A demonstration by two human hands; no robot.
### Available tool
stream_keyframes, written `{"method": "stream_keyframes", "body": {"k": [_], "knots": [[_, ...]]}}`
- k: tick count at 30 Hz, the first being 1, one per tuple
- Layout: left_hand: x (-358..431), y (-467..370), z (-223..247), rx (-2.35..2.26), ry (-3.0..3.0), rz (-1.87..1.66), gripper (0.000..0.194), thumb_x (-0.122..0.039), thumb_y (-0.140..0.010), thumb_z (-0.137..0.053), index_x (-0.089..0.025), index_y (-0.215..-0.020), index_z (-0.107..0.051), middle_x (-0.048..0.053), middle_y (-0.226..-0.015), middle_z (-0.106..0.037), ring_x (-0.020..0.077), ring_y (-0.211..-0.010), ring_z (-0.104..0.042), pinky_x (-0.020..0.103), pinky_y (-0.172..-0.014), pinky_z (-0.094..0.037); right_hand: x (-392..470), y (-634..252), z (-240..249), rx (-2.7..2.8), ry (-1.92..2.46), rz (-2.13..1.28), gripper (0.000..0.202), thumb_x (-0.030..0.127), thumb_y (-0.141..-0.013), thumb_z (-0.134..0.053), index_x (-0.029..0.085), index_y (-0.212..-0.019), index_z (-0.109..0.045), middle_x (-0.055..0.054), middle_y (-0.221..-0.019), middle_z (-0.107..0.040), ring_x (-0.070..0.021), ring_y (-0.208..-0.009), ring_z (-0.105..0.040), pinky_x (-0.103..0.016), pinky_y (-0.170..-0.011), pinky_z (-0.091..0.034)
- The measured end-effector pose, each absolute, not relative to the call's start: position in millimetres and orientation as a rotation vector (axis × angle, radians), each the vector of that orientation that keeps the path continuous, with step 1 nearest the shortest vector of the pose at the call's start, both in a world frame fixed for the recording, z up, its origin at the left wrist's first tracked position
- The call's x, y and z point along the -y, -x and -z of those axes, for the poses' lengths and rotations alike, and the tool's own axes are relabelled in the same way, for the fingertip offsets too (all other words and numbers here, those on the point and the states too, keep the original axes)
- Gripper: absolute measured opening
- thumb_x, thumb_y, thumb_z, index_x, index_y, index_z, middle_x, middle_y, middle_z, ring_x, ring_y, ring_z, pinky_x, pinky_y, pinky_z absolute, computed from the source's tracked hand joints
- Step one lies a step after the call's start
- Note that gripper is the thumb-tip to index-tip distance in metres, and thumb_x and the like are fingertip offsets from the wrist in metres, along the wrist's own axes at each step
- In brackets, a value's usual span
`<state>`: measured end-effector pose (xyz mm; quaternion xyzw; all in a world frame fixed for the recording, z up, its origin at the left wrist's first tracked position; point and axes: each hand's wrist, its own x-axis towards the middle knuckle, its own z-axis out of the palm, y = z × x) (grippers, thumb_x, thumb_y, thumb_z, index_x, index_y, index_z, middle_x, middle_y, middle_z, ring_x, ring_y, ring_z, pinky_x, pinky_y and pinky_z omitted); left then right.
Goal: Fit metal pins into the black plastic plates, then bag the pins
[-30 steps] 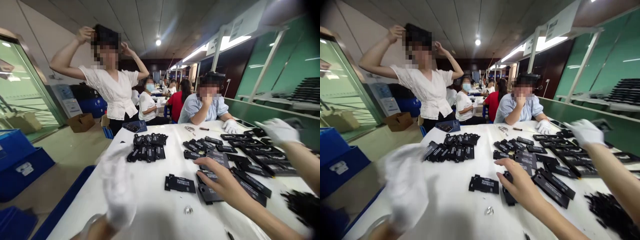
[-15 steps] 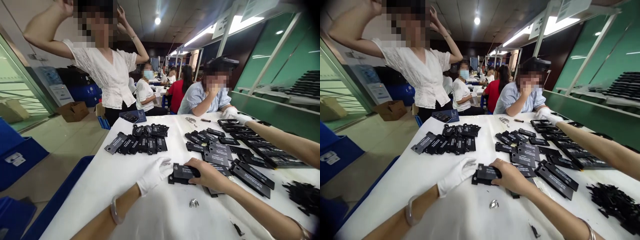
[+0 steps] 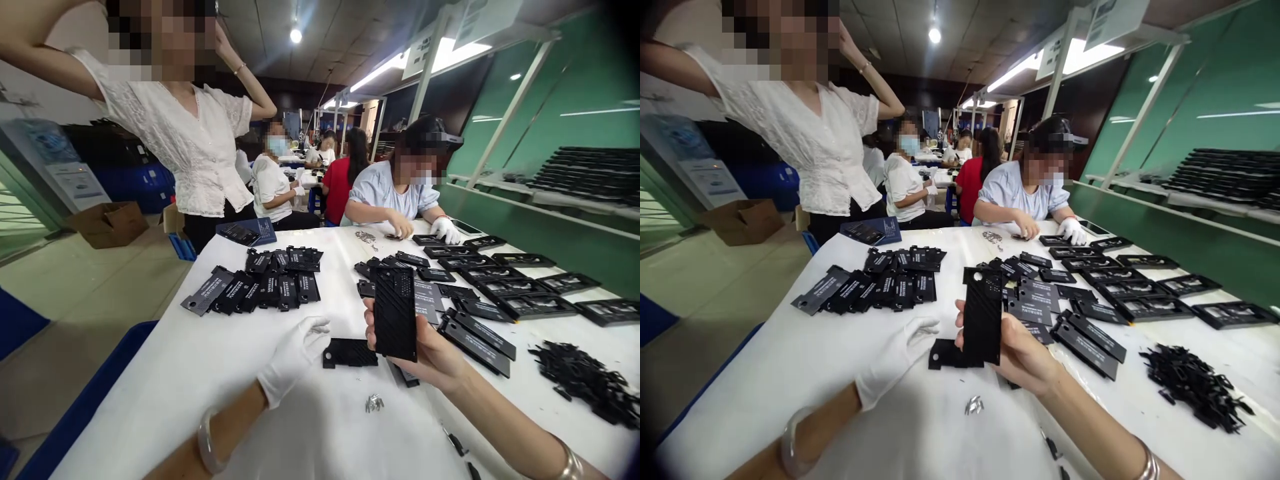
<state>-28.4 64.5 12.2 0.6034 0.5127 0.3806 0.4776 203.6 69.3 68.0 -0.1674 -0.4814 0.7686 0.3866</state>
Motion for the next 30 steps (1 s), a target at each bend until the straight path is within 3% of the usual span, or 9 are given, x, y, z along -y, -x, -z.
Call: {"method": "stream_keyframes", "body": {"k": [7,13,19,25,30], "knots": [[-60.8,25.6,-13.7,-1.438,-2.122,-0.636,0.083,-0.046,-0.055,-0.077,-0.02,-0.129,-0.05,0.014,-0.132,-0.048,0.0377,-0.124,-0.039,0.051,-0.108,-0.028,-73.8,-213.6,-73.4,1.306,0.525,-1.849,0.063,0.065,-0.074,-0.06,0.026,-0.124,-0.057,-0.01,-0.117,-0.055,-0.0238,-0.096,-0.058,-0.04,-0.092,-0.043],[-62.1,23.0,-7.5,-1.495,-2.194,-0.661,0.069,-0.053,-0.062,-0.071,-0.024,-0.122,-0.055,0.009,-0.121,-0.057,0.0315,-0.111,-0.051,0.046,-0.1,-0.037,-79.2,-224.3,-71.5,1.416,0.694,-1.686,0.064,0.067,-0.07,-0.062,0.021,-0.114,-0.063,-0.012,-0.126,-0.052,-0.027,-0.101,-0.058,-0.041,-0.094,-0.043],[-56.8,22.3,-11.6,-1.458,-2.2,-0.775,0.058,-0.038,-0.067,-0.069,-0.022,-0.121,-0.054,0.008,-0.113,-0.061,0.0267,-0.104,-0.055,0.042,-0.097,-0.041,-83.9,-221.5,-63.8,1.696,0.988,-1.479,0.053,0.05,-0.076,-0.067,0.021,-0.12,-0.06,-0.01,-0.121,-0.057,-0.0261,-0.107,-0.055,-0.04,-0.096,-0.041],[-57.8,20.5,-7.2,-1.299,-1.721,-0.991,0.079,-0.031,-0.066,-0.072,-0.022,-0.136,-0.038,0.009,-0.123,-0.054,0.024,-0.111,-0.053,0.04,-0.1,-0.043,-81.2,-205.5,-49.5,2.149,1.153,-0.959,0.05,0.043,-0.075,-0.069,0.022,-0.119,-0.06,-0.008,-0.117,-0.058,-0.0243,-0.106,-0.055,-0.038,-0.096,-0.042],[-60.3,17.1,-14.5,-1.131,-1.335,-1.048,0.095,-0.023,-0.058,-0.079,-0.014,-0.139,-0.03,0.014,-0.124,-0.053,0.0228,-0.112,-0.054,0.038,-0.101,-0.044,-78.1,-198.9,-38.8,2.206,1.227,-1.0,0.05,0.038,-0.074,-0.07,0.02,-0.119,-0.059,-0.009,-0.119,-0.059,-0.0268,-0.11,-0.055,-0.04,-0.097,-0.041]]}}
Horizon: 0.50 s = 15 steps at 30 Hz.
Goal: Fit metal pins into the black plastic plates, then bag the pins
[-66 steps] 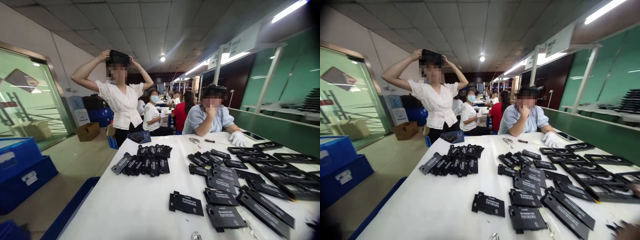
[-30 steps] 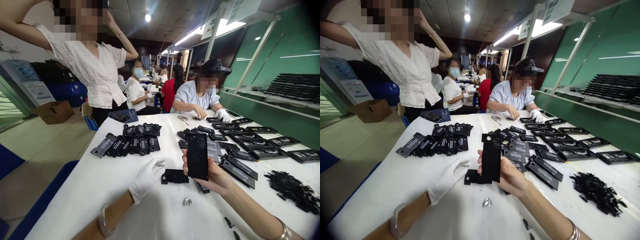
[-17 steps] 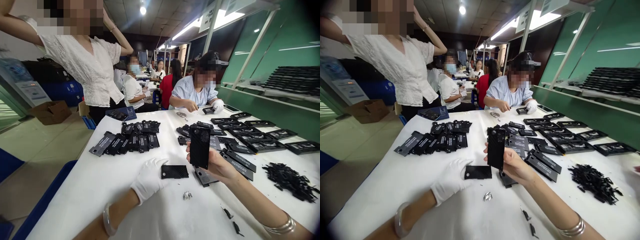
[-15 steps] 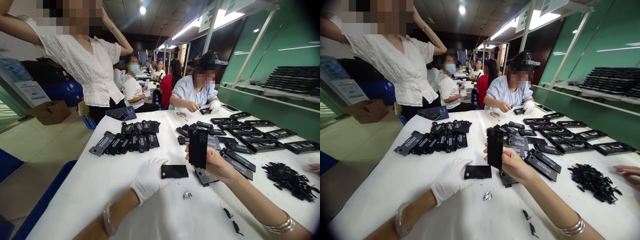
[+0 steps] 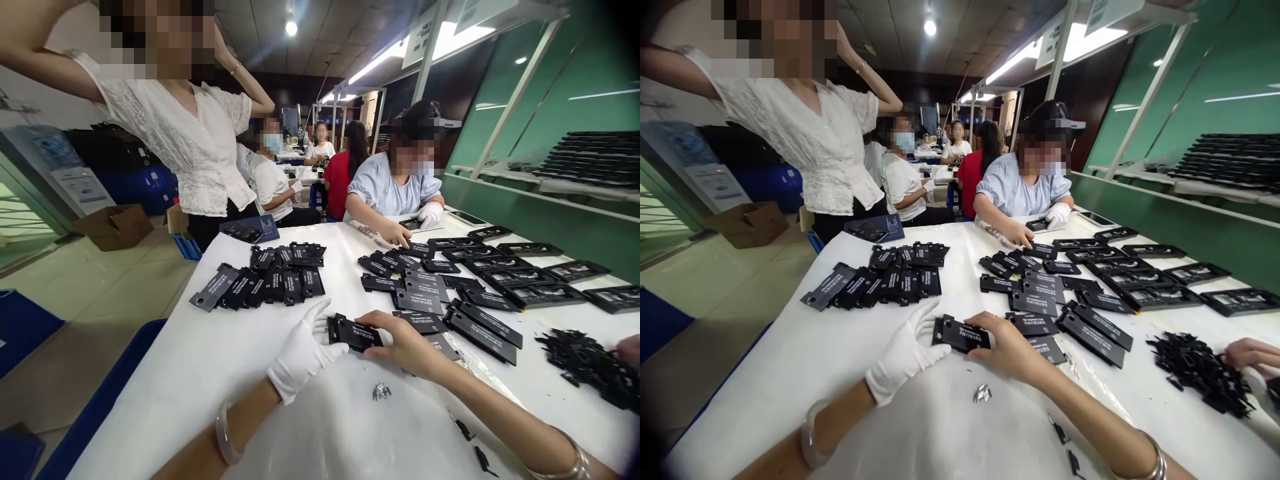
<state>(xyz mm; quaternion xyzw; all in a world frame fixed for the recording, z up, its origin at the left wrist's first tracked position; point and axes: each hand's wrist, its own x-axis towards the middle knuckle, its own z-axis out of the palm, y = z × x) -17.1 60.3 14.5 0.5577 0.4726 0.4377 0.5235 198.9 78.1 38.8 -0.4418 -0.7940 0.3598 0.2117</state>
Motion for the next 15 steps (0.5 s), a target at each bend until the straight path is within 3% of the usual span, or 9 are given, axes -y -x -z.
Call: {"method": "stream_keyframes", "body": {"k": [8,15], "knots": [[-57.9,16.5,-19.6,-1.082,-1.22,-1.027,0.099,-0.026,-0.053,-0.082,-0.01,-0.137,-0.031,0.019,-0.132,-0.045,0.0253,-0.119,-0.05,0.038,-0.104,-0.042,-76.2,-193.3,-37.0,2.19,1.263,-1.059,0.059,0.037,-0.069,-0.072,0.02,-0.124,-0.057,-0.008,-0.121,-0.06,-0.0266,-0.11,-0.056,-0.038,-0.096,-0.042],[-59.4,17.3,-9.4,-1.121,-1.326,-1.038,0.091,-0.025,-0.056,-0.082,-0.013,-0.134,-0.038,0.015,-0.131,-0.049,0.0238,-0.119,-0.05,0.039,-0.106,-0.041,-74.2,-187.3,-44.1,2.304,1.264,-0.896,0.056,0.032,-0.069,-0.071,0.02,-0.122,-0.059,-0.006,-0.116,-0.063,-0.0258,-0.103,-0.059,-0.035,-0.09,-0.045]]}}
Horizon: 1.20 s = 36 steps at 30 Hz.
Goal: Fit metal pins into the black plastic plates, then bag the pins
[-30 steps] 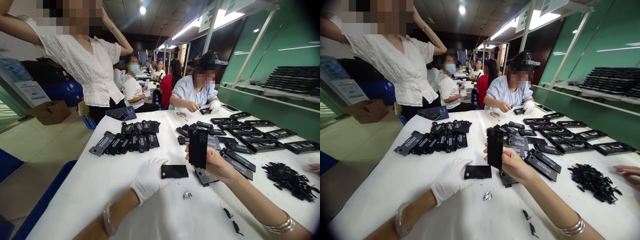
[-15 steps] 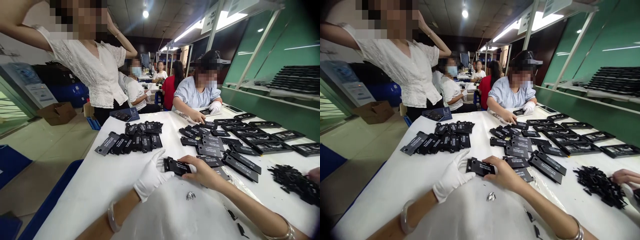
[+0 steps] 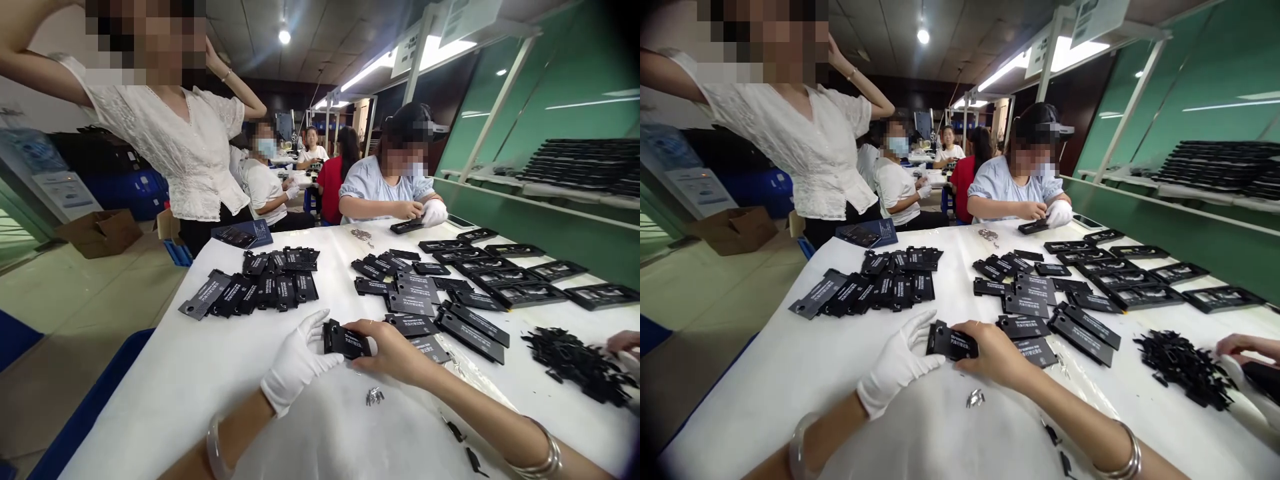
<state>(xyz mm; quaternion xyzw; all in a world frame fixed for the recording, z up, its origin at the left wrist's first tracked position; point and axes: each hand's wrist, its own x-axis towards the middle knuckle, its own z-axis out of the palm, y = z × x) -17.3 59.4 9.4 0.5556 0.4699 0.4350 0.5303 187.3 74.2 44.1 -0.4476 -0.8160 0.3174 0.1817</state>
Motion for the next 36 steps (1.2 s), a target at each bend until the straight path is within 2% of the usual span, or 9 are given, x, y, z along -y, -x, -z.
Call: {"method": "stream_keyframes", "body": {"k": [5,9,12,17,23,27,30,36], "knots": [[-59.0,19.2,-4.5,-1.124,-1.376,-1.043,0.088,-0.027,-0.059,-0.082,-0.016,-0.135,-0.038,0.013,-0.131,-0.05,0.024,-0.118,-0.05,0.04,-0.105,-0.041,-71.7,-184.1,-50.0,2.325,1.254,-0.823,0.05,0.025,-0.066,-0.069,0.02,-0.116,-0.063,-0.006,-0.107,-0.067,-0.0245,-0.093,-0.062,-0.032,-0.083,-0.047],[-57.3,21.0,-9.4,-1.04,-1.43,-1.072,0.093,-0.027,-0.059,-0.082,-0.019,-0.137,-0.031,0.013,-0.14,-0.04,0.025,-0.123,-0.046,0.041,-0.107,-0.039,-72.9,-190.3,-53.4,2.293,1.231,-0.786,0.051,0.025,-0.067,-0.068,0.022,-0.118,-0.061,-0.004,-0.11,-0.066,-0.0235,-0.096,-0.062,-0.032,-0.084,-0.047],[-58.3,22.1,-12.3,-1.072,-1.456,-1.056,0.089,-0.028,-0.063,-0.078,-0.02,-0.137,-0.029,0.014,-0.144,-0.034,0.0256,-0.125,-0.043,0.044,-0.106,-0.039,-74.5,-208.7,-59.3,2.243,1.263,-0.726,0.051,0.026,-0.069,-0.068,0.022,-0.119,-0.06,-0.004,-0.111,-0.065,-0.024,-0.098,-0.061,-0.034,-0.086,-0.048],[-65.0,20.4,-8.7,-1.253,-1.401,-0.99,0.08,-0.033,-0.067,-0.069,-0.014,-0.135,-0.032,0.017,-0.131,-0.046,0.0243,-0.112,-0.052,0.047,-0.103,-0.04,-66.3,-281.4,-79.3,2.123,1.482,-0.504,0.051,0.039,-0.074,-0.066,0.023,-0.122,-0.056,-0.007,-0.119,-0.061,-0.0275,-0.104,-0.059,-0.039,-0.088,-0.049],[-69.8,17.3,-6.6,-1.34,-1.358,-0.951,0.077,-0.039,-0.065,-0.066,-0.01,-0.131,-0.038,0.016,-0.123,-0.051,0.0226,-0.105,-0.054,0.044,-0.101,-0.042,-35.6,-382.8,-74.5,2.024,1.818,-0.304,0.054,0.053,-0.076,-0.062,0.024,-0.121,-0.056,-0.01,-0.123,-0.057,-0.0297,-0.099,-0.061,-0.039,-0.08,-0.053],[-70.7,18.9,-2.8,-1.352,-1.345,-0.911,0.077,-0.041,-0.067,-0.065,-0.012,-0.133,-0.036,0.014,-0.123,-0.05,0.0214,-0.109,-0.053,0.041,-0.102,-0.042,-15.7,-404.9,-46.2,2.085,2.007,-0.3,0.053,0.05,-0.073,-0.062,0.024,-0.119,-0.057,-0.011,-0.117,-0.059,-0.0294,-0.09,-0.063,-0.037,-0.073,-0.054],[-72.7,21.4,2.9,-1.347,-1.368,-0.919,0.076,-0.042,-0.069,-0.064,-0.013,-0.133,-0.035,0.013,-0.122,-0.05,0.0204,-0.108,-0.053,0.039,-0.103,-0.042,-9.5,-404.2,-33.7,2.126,2.037,-0.317,0.048,0.043,-0.074,-0.06,0.026,-0.119,-0.057,-0.009,-0.119,-0.058,-0.028,-0.091,-0.063,-0.034,-0.071,-0.053],[-74.3,23.7,8.4,-1.345,-1.398,-0.93,0.073,-0.041,-0.071,-0.063,-0.014,-0.132,-0.035,0.012,-0.119,-0.052,0.0198,-0.107,-0.054,0.039,-0.103,-0.042,-30.6,-396.3,-46.8,2.17,1.985,-0.28,0.049,0.045,-0.075,-0.059,0.023,-0.118,-0.058,-0.01,-0.119,-0.058,-0.0282,-0.093,-0.062,-0.035,-0.073,-0.052]]}}
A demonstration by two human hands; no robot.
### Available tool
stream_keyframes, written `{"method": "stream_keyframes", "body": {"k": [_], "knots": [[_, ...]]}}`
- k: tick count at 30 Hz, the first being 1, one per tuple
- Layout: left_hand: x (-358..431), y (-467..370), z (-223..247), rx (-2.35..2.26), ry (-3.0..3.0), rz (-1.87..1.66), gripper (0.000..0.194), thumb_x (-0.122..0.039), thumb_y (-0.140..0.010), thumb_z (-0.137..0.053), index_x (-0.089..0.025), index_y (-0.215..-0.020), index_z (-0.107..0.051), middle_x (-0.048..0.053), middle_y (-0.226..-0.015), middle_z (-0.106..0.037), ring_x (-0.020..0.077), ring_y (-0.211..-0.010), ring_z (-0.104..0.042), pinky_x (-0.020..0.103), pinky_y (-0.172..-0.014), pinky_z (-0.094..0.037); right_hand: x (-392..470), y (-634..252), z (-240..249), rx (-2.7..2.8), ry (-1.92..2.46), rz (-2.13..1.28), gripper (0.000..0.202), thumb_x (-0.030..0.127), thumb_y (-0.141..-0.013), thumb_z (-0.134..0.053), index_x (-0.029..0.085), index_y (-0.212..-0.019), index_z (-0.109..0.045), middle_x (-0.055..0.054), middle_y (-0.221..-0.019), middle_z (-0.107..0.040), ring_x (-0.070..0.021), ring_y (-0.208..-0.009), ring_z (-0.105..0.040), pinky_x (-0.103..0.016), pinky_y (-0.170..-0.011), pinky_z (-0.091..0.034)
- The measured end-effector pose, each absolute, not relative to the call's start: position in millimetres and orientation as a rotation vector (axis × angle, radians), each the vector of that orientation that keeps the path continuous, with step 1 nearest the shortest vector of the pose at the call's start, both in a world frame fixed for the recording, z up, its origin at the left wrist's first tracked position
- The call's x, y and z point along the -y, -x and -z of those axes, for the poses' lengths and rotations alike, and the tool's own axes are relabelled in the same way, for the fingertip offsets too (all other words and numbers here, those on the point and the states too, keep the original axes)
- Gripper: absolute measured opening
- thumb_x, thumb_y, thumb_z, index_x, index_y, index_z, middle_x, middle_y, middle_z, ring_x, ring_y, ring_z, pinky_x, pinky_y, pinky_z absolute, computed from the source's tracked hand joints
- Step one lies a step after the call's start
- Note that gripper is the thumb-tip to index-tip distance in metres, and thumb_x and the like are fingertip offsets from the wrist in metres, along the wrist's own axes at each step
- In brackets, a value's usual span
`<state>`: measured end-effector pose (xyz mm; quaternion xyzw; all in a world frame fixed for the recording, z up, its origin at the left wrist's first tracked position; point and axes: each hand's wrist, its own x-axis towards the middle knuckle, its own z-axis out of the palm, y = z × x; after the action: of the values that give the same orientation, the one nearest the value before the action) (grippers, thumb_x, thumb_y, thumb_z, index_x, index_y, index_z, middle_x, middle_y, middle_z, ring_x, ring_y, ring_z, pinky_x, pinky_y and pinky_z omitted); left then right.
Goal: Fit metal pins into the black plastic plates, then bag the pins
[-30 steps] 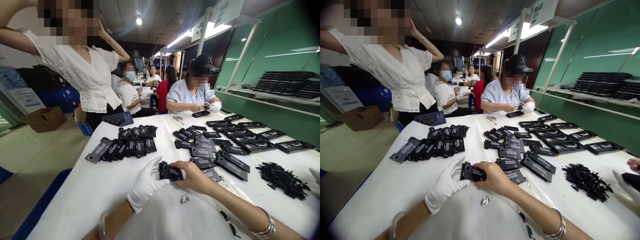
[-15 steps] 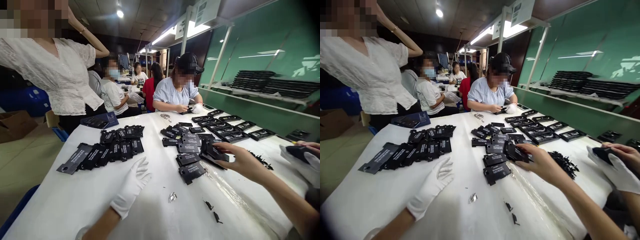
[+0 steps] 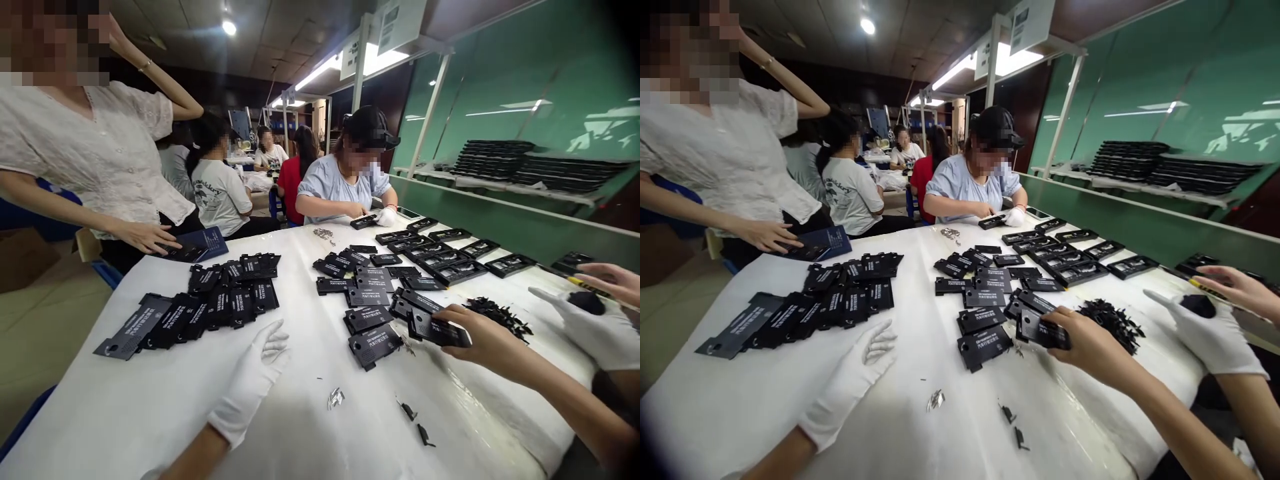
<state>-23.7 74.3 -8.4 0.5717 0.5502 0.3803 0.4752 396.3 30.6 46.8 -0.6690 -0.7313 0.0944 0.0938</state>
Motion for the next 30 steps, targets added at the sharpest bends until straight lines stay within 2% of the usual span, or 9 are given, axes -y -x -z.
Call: {"method": "stream_keyframes", "body": {"k": [8,14,18,21,24,30], "knots": [[-73.5,22.7,4.5,-1.374,-1.384,-0.929,0.066,-0.036,-0.069,-0.061,-0.011,-0.128,-0.044,0.012,-0.111,-0.058,0.0206,-0.1,-0.058,0.04,-0.099,-0.045,-142.2,-394.6,-67.6,2.311,1.865,-0.087,0.054,0.042,-0.069,-0.063,0.018,-0.117,-0.06,-0.01,-0.115,-0.061,-0.0276,-0.099,-0.059,-0.034,-0.082,-0.049],[-78.5,24.8,26.4,-1.397,-1.44,-0.954,0.059,-0.034,-0.07,-0.06,-0.012,-0.124,-0.051,0.011,-0.103,-0.062,0.0202,-0.094,-0.061,0.039,-0.093,-0.05,-258.5,-382.3,-73.6,2.334,1.886,0.028,0.052,0.031,-0.065,-0.071,0.014,-0.114,-0.062,-0.012,-0.112,-0.062,-0.0294,-0.099,-0.059,-0.035,-0.082,-0.047],[-78.9,25.6,31.6,-1.417,-1.506,-1.011,0.051,-0.028,-0.072,-0.057,-0.013,-0.121,-0.054,0.01,-0.097,-0.065,0.0185,-0.085,-0.063,0.037,-0.086,-0.054,-319.1,-342.7,-74.3,2.428,1.839,0.05,0.045,0.035,-0.078,-0.066,0.013,-0.116,-0.058,-0.011,-0.112,-0.061,-0.0239,-0.101,-0.058,-0.038,-0.086,-0.047],[-75.2,29.0,24.3,-1.385,-1.598,-0.975,0.048,-0.026,-0.074,-0.057,-0.016,-0.121,-0.054,0.009,-0.098,-0.066,0.0187,-0.087,-0.064,0.035,-0.086,-0.055,-352.0,-301.0,-71.4,2.527,1.786,0.056,0.039,0.038,-0.087,-0.059,0.014,-0.118,-0.056,-0.009,-0.116,-0.058,-0.0231,-0.104,-0.056,-0.042,-0.089,-0.046],[-71.5,33.7,21.8,-1.381,-1.673,-0.95,0.044,-0.027,-0.079,-0.056,-0.021,-0.123,-0.053,0.006,-0.1,-0.067,0.0178,-0.091,-0.065,0.032,-0.087,-0.055,-374.7,-261.5,-65.7,2.638,1.739,0.032,0.035,0.036,-0.089,-0.057,0.015,-0.117,-0.056,-0.009,-0.116,-0.057,-0.0225,-0.104,-0.056,-0.043,-0.089,-0.046],[-72.5,36.5,36.6,-1.386,-1.755,-0.953,0.039,-0.024,-0.082,-0.052,-0.026,-0.121,-0.053,0.003,-0.097,-0.067,0.0148,-0.086,-0.065,0.028,-0.085,-0.055,-396.3,-215.9,-50.6,2.837,1.711,-0.067,0.027,0.032,-0.09,-0.055,0.014,-0.111,-0.058,-0.008,-0.111,-0.058,-0.0192,-0.097,-0.058,-0.039,-0.085,-0.049]]}}
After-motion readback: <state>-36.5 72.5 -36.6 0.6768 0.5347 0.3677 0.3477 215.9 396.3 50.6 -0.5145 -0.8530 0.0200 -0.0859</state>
